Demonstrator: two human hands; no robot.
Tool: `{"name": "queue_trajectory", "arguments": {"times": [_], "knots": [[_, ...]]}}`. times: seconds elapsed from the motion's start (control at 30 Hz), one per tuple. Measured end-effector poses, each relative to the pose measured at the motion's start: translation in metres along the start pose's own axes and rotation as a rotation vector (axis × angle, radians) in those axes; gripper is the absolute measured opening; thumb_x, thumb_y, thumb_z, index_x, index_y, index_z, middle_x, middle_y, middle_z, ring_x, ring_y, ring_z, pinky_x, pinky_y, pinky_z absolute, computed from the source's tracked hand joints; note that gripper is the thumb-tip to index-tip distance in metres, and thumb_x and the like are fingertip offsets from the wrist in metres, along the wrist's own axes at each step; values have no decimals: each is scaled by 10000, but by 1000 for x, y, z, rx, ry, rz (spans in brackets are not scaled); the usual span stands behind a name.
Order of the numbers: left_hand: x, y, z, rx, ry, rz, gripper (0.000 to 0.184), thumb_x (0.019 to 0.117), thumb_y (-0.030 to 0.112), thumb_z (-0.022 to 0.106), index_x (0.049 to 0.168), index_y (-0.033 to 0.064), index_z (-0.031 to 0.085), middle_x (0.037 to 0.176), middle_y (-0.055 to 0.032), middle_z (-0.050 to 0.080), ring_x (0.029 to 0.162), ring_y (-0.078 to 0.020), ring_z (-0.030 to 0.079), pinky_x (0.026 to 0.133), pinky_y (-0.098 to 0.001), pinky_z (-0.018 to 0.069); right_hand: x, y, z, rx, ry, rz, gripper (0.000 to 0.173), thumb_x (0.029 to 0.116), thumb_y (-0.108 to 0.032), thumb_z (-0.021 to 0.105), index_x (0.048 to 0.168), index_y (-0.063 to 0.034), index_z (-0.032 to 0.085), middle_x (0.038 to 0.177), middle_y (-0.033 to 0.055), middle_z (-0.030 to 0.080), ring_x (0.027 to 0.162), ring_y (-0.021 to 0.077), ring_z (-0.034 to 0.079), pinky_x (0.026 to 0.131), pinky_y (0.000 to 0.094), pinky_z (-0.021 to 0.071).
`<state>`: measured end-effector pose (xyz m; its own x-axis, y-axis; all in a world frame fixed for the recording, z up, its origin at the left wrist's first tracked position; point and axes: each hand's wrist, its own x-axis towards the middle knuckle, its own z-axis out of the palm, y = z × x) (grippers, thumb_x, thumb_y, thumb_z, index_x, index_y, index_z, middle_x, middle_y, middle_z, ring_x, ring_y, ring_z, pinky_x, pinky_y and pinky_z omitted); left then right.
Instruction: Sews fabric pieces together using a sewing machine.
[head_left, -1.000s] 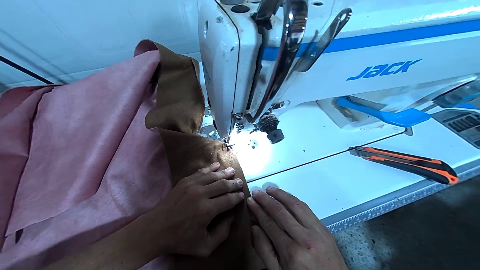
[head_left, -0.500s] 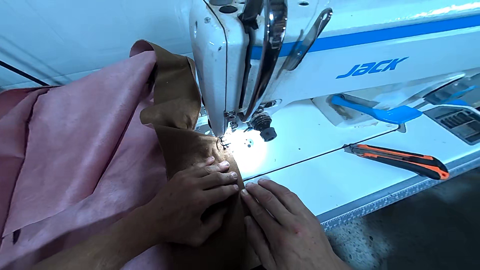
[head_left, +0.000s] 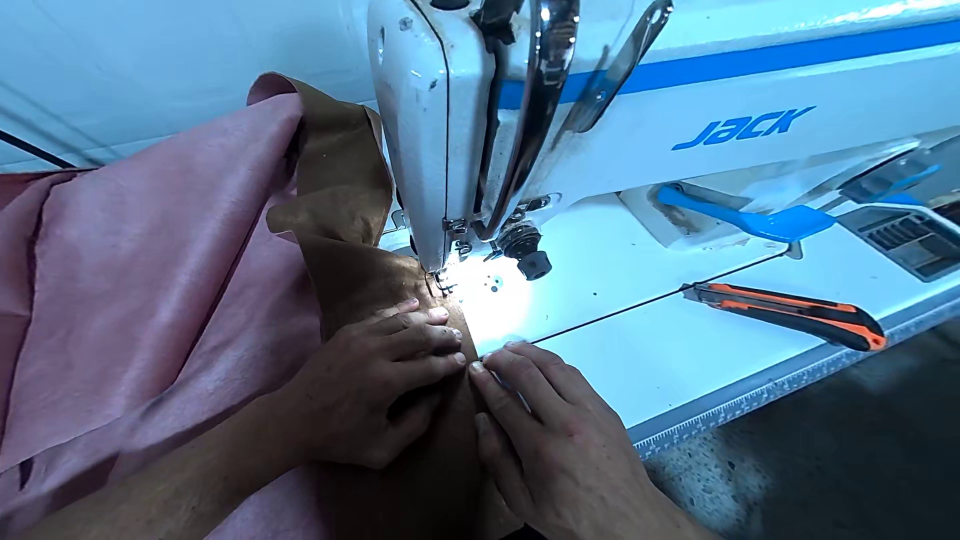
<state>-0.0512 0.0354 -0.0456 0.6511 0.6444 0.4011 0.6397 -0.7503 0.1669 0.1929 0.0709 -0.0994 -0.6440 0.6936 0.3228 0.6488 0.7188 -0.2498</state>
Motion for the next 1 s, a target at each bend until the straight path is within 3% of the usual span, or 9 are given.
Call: {"name": "queue_trajectory", "arguments": {"times": [0.07, 0.17, 0.4, 0.5, 0.7, 1.0], "knots": [[1, -2, 0, 9, 16, 9, 309, 971, 262, 578, 1210, 184, 758, 1244, -29, 690, 1303, -207, 586, 1137, -405, 471, 2, -1, -1, -16, -6, 8, 410, 1035, -386, 457, 1250, -178, 738, 1189, 36, 740, 1093, 227, 703, 912, 395, 563], [2, -7, -2, 17, 9, 26, 309, 968, 269, 575, 1203, 188, 759, 1143, -2, 705, 1247, -190, 612, 1139, -410, 465, 4, -2, -1, -30, -12, 25, 405, 1034, -389, 459, 1233, -186, 746, 1160, 29, 748, 1080, 219, 709, 895, 392, 568], [1, -16, -3, -8, 52, 36, 260, 943, 261, 589, 1069, 112, 760, 1152, -26, 732, 1267, -201, 620, 1146, -408, 465, 8, -4, -3, -25, -12, 23, 378, 1035, -375, 474, 1180, -172, 758, 1093, 34, 756, 1058, 212, 713, 878, 382, 569], [2, -18, -3, 9, 63, 31, 267, 926, 277, 590, 1066, 136, 769, 1152, -8, 731, 1268, -199, 613, 1150, -413, 455, 10, -4, -1, -38, 17, 24, 350, 1021, -370, 502, 1134, -173, 769, 1020, 25, 760, 1029, 201, 719, 844, 363, 575], [4, -24, -5, 43, 98, 37, 269, 914, 273, 581, 1046, 164, 789, 1125, 6, 738, 1166, -169, 642, 1005, -361, 507, 13, -8, -6, -61, 16, 45, 332, 1024, -360, 509, 1054, -172, 781, 936, 18, 751, 996, 186, 721, 822, 350, 574], [7, -32, -7, 51, 99, 45, 283, 918, 281, 565, 1027, 155, 794, 1098, -1, 749, 1154, -171, 656, 1008, -361, 510, 21, -12, -14, -77, 32, 50, 314, 1011, -341, 529, 1011, -168, 792, 853, 10, 724, 922, 170, 714, 771, 330, 561]]}}
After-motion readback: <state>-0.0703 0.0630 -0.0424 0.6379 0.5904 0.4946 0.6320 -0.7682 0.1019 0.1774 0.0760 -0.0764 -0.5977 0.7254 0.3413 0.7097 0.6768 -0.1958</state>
